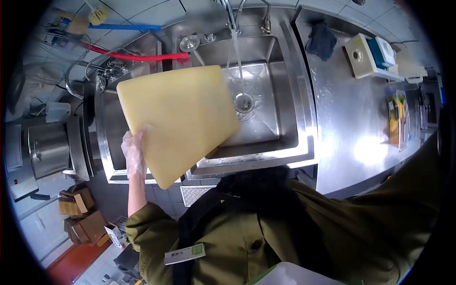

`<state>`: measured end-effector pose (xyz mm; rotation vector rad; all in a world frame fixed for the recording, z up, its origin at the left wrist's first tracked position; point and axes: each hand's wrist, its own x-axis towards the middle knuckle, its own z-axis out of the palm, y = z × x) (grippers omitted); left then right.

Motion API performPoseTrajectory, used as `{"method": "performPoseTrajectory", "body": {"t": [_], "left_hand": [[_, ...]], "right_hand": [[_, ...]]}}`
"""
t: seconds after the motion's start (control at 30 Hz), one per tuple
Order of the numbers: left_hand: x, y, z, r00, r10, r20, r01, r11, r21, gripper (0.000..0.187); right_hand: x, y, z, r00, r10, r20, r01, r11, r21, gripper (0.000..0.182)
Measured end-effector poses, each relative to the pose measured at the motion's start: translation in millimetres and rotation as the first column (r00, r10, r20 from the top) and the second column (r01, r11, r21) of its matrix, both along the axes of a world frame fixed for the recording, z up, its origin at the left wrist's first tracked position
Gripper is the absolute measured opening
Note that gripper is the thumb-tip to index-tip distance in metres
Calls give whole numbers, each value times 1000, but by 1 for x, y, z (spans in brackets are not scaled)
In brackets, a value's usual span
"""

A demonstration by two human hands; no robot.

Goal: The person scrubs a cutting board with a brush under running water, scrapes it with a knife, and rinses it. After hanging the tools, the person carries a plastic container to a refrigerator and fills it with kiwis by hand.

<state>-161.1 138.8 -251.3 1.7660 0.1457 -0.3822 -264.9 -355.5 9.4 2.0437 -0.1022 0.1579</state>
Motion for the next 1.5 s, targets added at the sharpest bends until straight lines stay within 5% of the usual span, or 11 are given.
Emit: {"method": "performPoseTrajectory", "body": {"t": [0.17,0.23,0.3,0.43,0.5,0.63,0.7,0.8,0.93,1.3,1.5], "left_hand": [[14,45,-36,998,69,-16,-69,996,-51,26],[23,72,-62,999,41,-15,-41,998,-40,29],[33,99,-92,999,31,14,-30,999,-38,31],[42,136,-130,993,84,-78,-87,995,-37,30],[42,159,-148,984,156,-91,-170,969,-179,29],[26,162,-148,977,198,-77,-208,963,-173,30],[21,162,-160,978,203,36,-197,972,-126,30],[21,144,-132,945,298,-137,-290,954,74,31],[26,165,-174,945,326,19,-309,911,-272,38],[14,119,-118,949,282,143,-313,778,544,53],[18,126,-145,920,215,329,-386,654,651,53]], "right_hand": [[-136,43,-74,930,-354,-101,317,627,712,39],[-164,83,-118,878,-400,-261,320,87,943,35],[-173,112,-195,826,-339,-450,283,-441,852,31],[-139,186,-358,871,-213,-443,29,-877,479,30],[-112,214,-451,904,-383,-190,-247,-830,499,19],[-53,225,-426,883,-323,-341,33,-681,732,32],[-29,221,-439,917,-392,-72,-32,-251,967,43],[-20,231,-453,903,-404,-143,44,-243,969,49],[-62,207,-438,945,-255,-204,192,-69,979,47],[27,170,-430,954,-134,-268,264,-50,963,50],[50,146,-438,968,112,-226,213,114,970,50]]}}
